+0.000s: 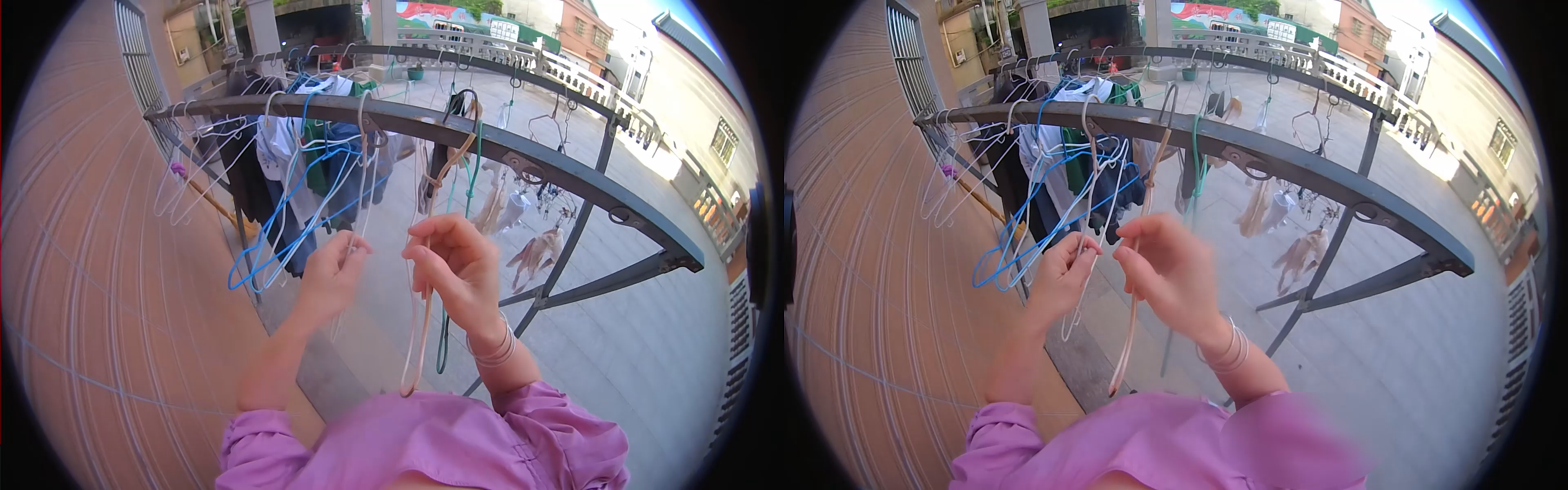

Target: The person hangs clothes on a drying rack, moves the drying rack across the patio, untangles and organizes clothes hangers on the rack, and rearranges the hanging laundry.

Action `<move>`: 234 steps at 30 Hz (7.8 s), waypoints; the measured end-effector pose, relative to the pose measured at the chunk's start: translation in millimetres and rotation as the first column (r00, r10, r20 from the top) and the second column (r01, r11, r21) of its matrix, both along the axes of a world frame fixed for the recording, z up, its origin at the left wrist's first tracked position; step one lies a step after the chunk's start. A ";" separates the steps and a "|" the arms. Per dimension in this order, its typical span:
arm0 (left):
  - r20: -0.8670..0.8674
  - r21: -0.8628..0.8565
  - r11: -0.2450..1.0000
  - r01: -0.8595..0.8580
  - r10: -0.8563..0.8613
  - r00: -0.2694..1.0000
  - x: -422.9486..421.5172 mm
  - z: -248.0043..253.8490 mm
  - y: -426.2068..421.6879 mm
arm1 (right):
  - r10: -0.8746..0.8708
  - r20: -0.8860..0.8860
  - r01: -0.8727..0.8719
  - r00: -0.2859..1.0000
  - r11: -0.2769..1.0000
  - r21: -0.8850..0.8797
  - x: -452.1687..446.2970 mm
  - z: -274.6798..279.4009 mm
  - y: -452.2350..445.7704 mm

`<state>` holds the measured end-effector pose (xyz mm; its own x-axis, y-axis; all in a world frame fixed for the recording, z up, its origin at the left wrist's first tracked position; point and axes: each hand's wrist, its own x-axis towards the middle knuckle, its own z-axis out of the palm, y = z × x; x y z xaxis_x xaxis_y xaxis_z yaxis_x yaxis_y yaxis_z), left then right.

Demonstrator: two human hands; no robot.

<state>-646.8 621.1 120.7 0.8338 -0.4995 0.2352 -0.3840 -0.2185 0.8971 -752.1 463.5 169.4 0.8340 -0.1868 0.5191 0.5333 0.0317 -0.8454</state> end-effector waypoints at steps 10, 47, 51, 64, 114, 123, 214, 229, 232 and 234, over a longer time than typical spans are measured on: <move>-0.162 -0.272 0.951 0.149 -0.197 0.967 -78.6 29.5 20.5 | -0.026 0.124 0.061 0.992 0.958 -0.281 -0.6 -12.6 12.6; -0.306 -0.491 0.835 0.248 -0.432 0.848 -72.2 -55.0 -34.3 | -0.401 0.109 0.415 0.910 0.866 -0.278 -4.5 -91.5 -17.6; -0.275 -0.483 0.842 0.242 -0.408 0.870 -66.2 -92.9 -66.3 | -0.358 -0.154 0.326 0.921 0.924 -0.198 3.8 -123.9 -28.7; -0.015 -0.106 0.979 0.176 -0.179 0.984 -83.7 -170.5 -107.0 | -0.178 -0.530 0.159 0.829 0.984 -0.082 1.2 -163.1 -67.0; -0.231 -0.278 0.954 0.110 -0.177 0.957 -28.4 -167.7 -67.0 | 0.283 -0.722 -0.243 0.632 0.956 0.163 -29.6 -227.2 -72.3; -0.571 -0.406 0.883 -0.236 -0.043 0.820 -65.6 -231.2 -84.7 | 0.350 -0.708 -0.215 0.614 0.937 0.276 -21.4 -248.8 -81.9; -0.161 -0.040 0.999 -0.031 0.024 0.987 -46.6 -249.7 -70.0 | -0.093 -0.427 -0.342 0.899 0.461 -0.819 64.3 -212.1 -108.6; -0.225 -0.274 0.959 -0.074 0.011 0.974 -64.4 -236.0 -76.5 | -0.031 -0.273 -0.254 0.962 0.273 -0.928 47.0 -175.7 -69.3; -0.153 -0.266 0.963 -0.028 -0.014 0.988 -69.3 -215.4 -75.0 | -0.033 -0.184 -0.168 0.982 0.274 -0.947 45.9 -174.7 -64.4; -0.059 -0.264 0.964 -0.006 -0.010 0.998 -67.4 -217.7 -77.1 | -0.053 -0.127 -0.105 0.990 0.306 -0.946 42.9 -168.8 -58.3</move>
<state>-714.2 544.0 -97.0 0.8492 -0.4282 0.3090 -0.3284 0.0299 0.9440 -709.2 405.2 0.6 0.8921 0.3916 0.2254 0.4493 -0.8222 -0.3494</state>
